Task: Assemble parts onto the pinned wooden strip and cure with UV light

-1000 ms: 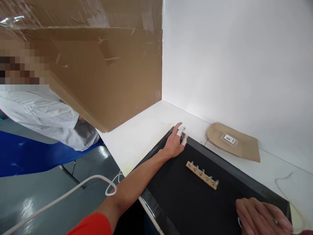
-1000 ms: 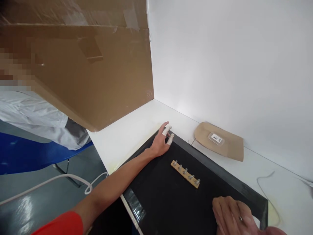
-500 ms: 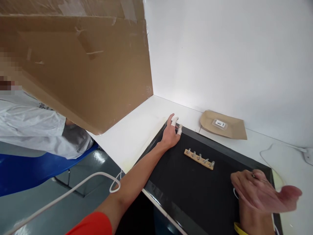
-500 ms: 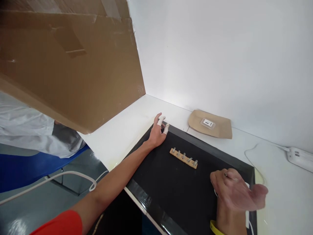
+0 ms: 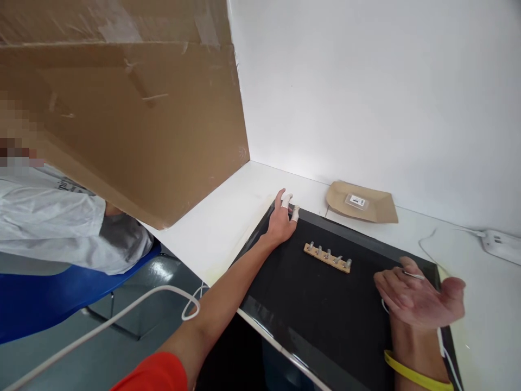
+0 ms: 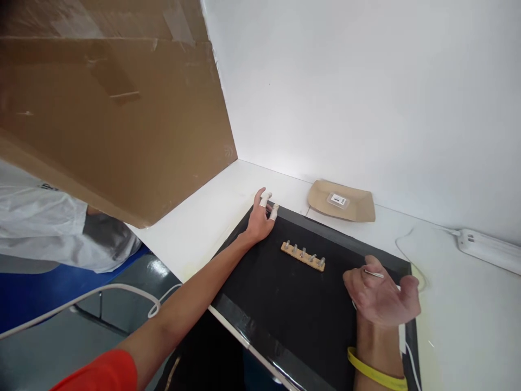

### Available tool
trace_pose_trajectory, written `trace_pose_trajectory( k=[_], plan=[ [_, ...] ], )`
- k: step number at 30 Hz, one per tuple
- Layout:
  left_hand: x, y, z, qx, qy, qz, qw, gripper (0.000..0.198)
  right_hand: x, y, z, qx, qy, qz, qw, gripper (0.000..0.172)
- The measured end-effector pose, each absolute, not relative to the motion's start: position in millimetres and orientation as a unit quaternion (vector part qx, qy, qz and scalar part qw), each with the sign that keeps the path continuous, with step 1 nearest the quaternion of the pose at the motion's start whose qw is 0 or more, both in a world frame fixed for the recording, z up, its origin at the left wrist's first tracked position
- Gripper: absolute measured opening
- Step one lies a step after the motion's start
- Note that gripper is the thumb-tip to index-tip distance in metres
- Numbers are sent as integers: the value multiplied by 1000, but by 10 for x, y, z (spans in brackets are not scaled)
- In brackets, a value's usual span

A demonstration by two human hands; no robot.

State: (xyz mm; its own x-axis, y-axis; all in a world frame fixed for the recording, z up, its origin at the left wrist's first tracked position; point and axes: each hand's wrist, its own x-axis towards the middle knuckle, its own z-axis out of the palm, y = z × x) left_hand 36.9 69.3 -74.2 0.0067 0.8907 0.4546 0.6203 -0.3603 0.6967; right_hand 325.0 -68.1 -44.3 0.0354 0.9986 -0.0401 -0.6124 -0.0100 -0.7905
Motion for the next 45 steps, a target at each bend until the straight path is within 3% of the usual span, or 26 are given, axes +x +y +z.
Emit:
trace_pose_trajectory(
  k=[21,33,36,40,45],
  plan=[
    [501,985,-809,658,558,475,175,48,3146,-637,-392,-379,-272,642,609,57],
    [488,962,-788,626,563,486,233,43,3105,-512,-402,-400,-236,602,650,31],
    [481,955,-771,612,565,495,245,32,3112,-453,-445,-384,-209,582,686,25],
    [482,949,-771,592,567,509,262,20,3112,-414,-482,-372,-187,583,698,24],
    [485,947,-778,578,564,525,271,25,3087,-410,-476,-387,-151,570,709,27]
  ],
)
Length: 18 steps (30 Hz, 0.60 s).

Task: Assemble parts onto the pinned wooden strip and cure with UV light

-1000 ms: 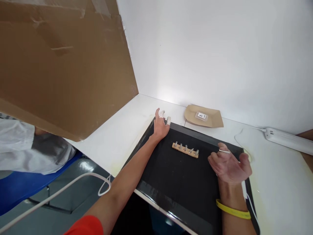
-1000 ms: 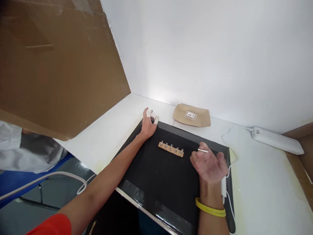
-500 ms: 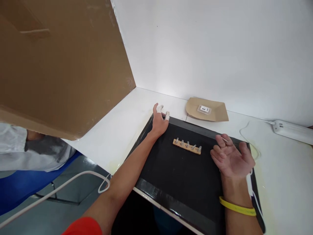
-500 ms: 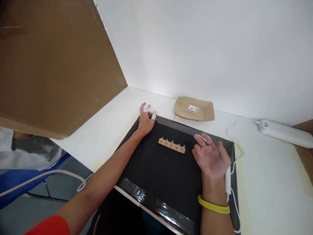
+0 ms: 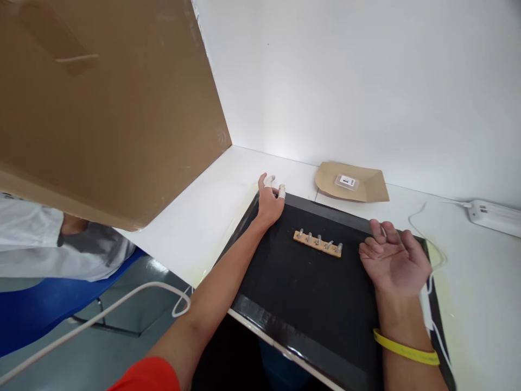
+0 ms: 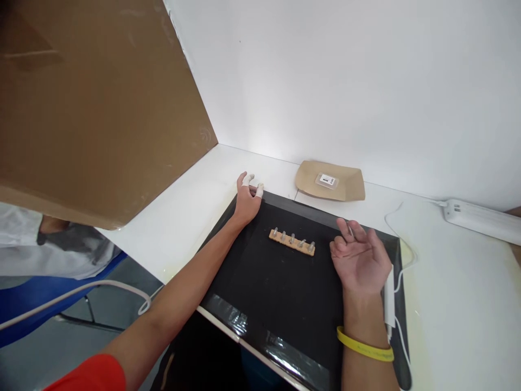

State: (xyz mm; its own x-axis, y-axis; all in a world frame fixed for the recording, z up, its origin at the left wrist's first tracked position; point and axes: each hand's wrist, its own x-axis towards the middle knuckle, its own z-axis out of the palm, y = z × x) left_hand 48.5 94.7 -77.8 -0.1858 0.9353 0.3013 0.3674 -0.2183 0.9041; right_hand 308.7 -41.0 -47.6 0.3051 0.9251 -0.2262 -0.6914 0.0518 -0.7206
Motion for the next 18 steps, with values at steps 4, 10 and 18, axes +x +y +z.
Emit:
trace_pose_trajectory(
  k=[4,10,18],
  plan=[
    [483,952,-782,577,559,530,273,28,3066,-399,-442,-414,-114,559,709,35],
    [487,961,-789,577,560,527,274,18,3036,-399,-398,-419,-104,545,718,34],
    [488,950,-791,578,560,525,276,16,2976,-367,-368,-438,-148,541,702,32]
  ],
)
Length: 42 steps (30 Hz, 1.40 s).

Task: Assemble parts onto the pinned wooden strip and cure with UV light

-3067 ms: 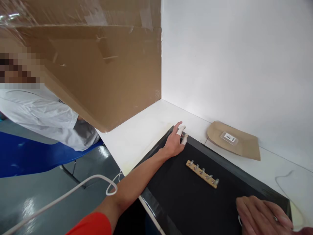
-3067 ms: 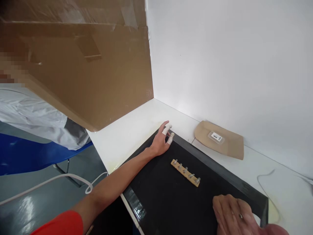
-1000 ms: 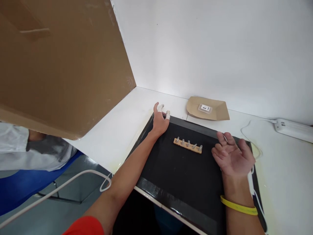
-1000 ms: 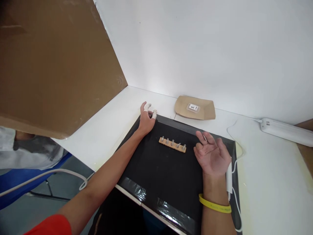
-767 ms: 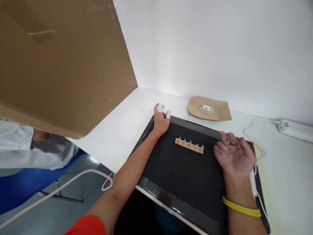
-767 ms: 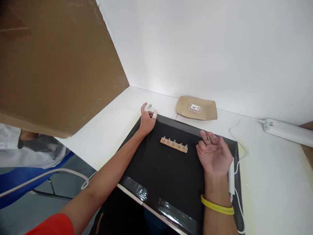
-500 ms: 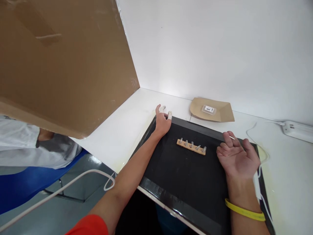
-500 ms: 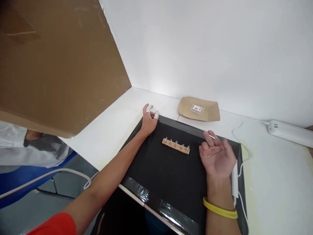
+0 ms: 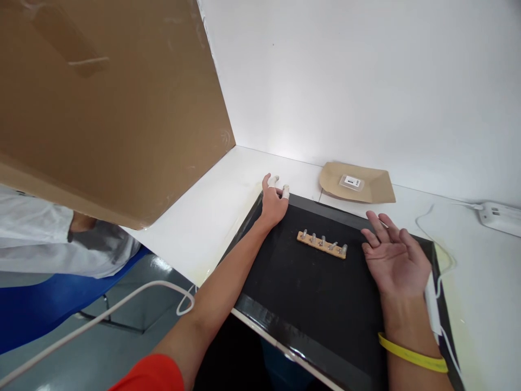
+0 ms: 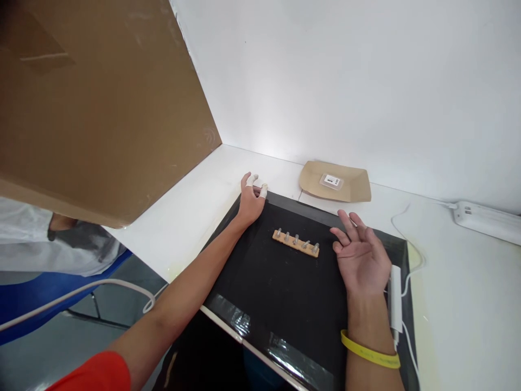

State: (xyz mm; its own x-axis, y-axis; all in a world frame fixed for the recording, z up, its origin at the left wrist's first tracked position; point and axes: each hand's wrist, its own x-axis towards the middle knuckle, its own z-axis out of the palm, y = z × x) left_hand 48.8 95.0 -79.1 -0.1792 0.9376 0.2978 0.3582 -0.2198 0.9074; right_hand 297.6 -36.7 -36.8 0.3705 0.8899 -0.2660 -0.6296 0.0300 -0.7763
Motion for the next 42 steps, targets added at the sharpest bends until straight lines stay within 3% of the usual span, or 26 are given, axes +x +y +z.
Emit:
trace_pose_trajectory(
  k=[18,29,34,42],
  plan=[
    [473,970,-811,582,560,517,283,28,2944,-339,-366,-495,-120,487,710,20],
    [470,950,-786,604,544,509,285,39,3038,-334,-450,-464,-135,520,704,18],
    [499,856,-683,646,481,504,313,43,3042,-304,-496,-452,-131,524,710,19],
    [511,660,-498,712,392,424,400,53,3047,-291,-556,-445,-178,543,690,36]
  ],
)
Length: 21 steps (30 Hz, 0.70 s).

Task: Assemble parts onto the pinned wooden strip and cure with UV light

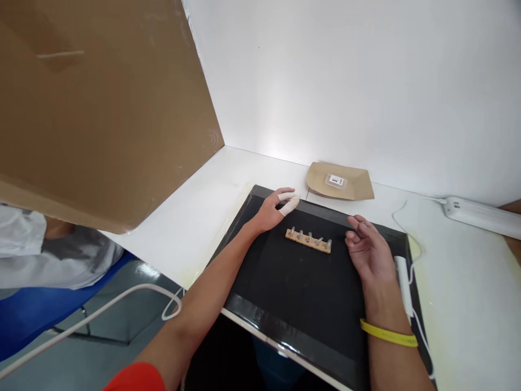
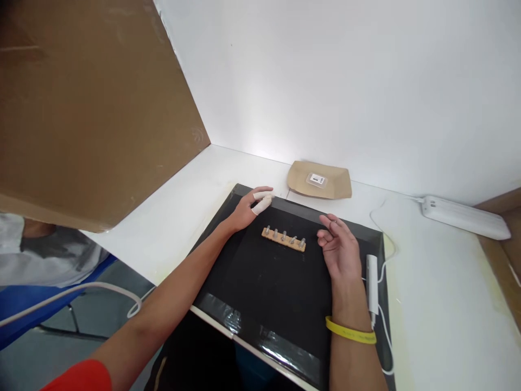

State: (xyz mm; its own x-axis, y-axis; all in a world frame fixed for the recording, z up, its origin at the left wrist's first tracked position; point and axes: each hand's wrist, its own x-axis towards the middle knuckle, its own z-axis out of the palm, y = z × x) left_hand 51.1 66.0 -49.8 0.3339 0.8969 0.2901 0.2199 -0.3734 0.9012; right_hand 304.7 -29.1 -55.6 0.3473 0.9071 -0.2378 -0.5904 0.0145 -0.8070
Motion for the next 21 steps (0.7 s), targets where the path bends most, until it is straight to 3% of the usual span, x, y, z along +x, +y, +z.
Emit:
trace_pose_trajectory(
  k=[9,18,21],
  plan=[
    [433,566,-356,766,364,301,436,48,3085,-248,-597,-427,-178,541,702,42],
    [295,601,-320,820,335,165,433,71,3098,-258,-592,-416,-175,553,701,41],
    [315,588,-313,847,316,151,400,65,3097,-260,-582,-406,-175,557,703,35]
  ],
)
